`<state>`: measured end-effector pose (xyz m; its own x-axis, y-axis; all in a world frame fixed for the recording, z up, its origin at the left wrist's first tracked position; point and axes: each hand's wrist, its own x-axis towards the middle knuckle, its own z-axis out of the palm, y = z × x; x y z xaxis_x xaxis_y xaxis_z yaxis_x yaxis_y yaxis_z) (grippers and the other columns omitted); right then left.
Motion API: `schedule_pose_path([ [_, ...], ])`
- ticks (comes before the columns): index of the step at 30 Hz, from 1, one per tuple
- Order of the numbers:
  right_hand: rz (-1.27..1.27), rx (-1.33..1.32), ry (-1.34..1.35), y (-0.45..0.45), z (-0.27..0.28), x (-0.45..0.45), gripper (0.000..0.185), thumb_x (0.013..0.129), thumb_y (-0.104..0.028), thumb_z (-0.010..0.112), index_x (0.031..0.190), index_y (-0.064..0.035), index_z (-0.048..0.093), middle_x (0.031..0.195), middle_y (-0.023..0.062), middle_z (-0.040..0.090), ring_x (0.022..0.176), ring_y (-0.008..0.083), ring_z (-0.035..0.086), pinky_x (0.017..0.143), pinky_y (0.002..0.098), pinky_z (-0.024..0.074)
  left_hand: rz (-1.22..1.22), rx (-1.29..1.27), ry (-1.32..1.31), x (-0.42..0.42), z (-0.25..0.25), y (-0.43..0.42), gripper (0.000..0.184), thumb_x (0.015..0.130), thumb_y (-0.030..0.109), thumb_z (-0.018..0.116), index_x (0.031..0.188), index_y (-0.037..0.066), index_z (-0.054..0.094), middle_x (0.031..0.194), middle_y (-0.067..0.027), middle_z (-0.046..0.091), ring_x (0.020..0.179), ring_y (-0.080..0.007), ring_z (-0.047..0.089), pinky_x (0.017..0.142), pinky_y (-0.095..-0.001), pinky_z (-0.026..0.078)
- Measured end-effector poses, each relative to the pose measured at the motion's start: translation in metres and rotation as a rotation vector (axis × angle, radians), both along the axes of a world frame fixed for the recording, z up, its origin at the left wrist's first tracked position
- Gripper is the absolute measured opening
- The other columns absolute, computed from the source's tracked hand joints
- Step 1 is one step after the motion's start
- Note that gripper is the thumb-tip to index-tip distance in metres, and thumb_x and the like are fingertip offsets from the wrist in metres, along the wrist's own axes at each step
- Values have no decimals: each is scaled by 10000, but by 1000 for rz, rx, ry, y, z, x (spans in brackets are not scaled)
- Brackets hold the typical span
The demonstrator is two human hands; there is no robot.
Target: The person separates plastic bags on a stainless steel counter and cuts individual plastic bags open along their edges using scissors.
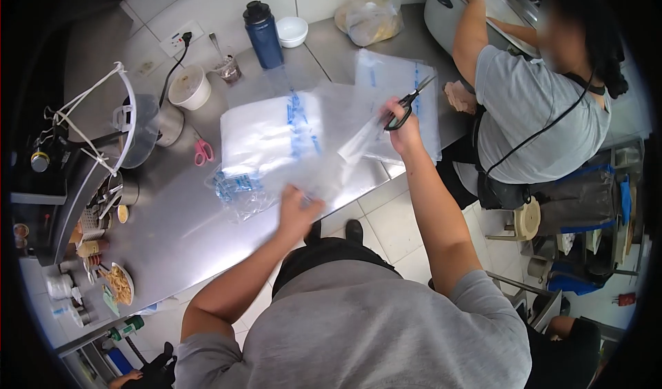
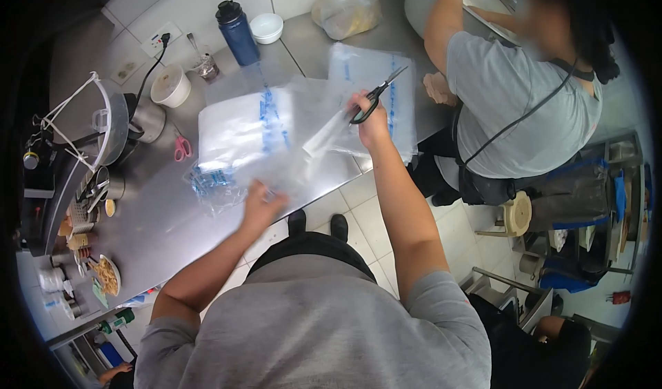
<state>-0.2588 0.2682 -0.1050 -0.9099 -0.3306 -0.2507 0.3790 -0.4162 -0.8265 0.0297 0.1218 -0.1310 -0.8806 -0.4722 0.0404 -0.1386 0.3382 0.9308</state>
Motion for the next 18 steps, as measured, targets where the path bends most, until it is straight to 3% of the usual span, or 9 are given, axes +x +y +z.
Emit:
schedule_pose_path([
  [1,19,65,40,0,0,8,483,787,-173,727,1158,-3,468,848,75,577,739,177,588,683,306,492,0,-160,-52,-2,19,-30,303,715,158,722,976,26,642,1075,-166,553,1036,-308,517,852,-377,433],
  [2,39,132,78,2,1,19,492,784,-153,722,1169,-2,456,851,79,581,733,178,591,675,303,492,71,-128,-72,0,22,-57,322,711,139,713,1001,23,636,1030,-135,596,959,-264,571,796,-354,455],
  [3,52,125,22,3,9,35,529,761,-95,713,1196,0,428,851,83,588,720,178,598,652,293,488,62,-4,-343,5,44,-85,322,732,164,693,1013,14,645,962,-115,643,853,-216,610,739,-326,467],
  [5,164,206,11,12,7,61,558,760,-105,719,1221,0,422,814,70,573,727,179,596,661,293,481,81,183,-471,18,54,-129,318,759,206,666,1006,6,654,880,-108,662,770,-188,613,726,-306,468],
  [8,301,288,-3,41,0,102,550,748,-88,729,1209,-6,440,828,63,584,703,151,586,622,262,466,67,191,-550,44,59,-160,439,740,323,705,1019,-9,633,889,-59,645,795,-164,586,716,-322,468],
  [11,398,418,-66,75,-8,136,473,769,-120,745,1165,-35,502,783,37,569,687,129,581,603,253,465,85,-72,-683,59,76,-167,465,740,335,738,1059,13,634,987,-114,646,860,-211,606,764,-361,491],
  [14,451,474,-130,101,-12,158,470,776,-131,746,1169,-34,508,781,37,575,679,131,584,601,253,467,534,-923,-618,28,96,-127,463,737,304,761,1109,59,636,1103,-159,607,949,-292,600,856,-407,481],
  [16,490,466,-154,110,-9,166,466,788,-141,738,1172,-28,501,778,43,576,682,140,586,611,260,470,149,-732,-101,-15,71,-102,443,727,228,766,1132,101,637,1147,-144,576,1037,-320,559,927,-417,442],
  [18,541,419,-173,110,-3,171,464,808,-154,721,1180,-18,480,772,52,574,692,156,587,633,273,476,-263,-670,54,-52,46,-71,389,739,167,744,1110,101,648,1128,-108,579,1088,-299,534,963,-400,412],
])
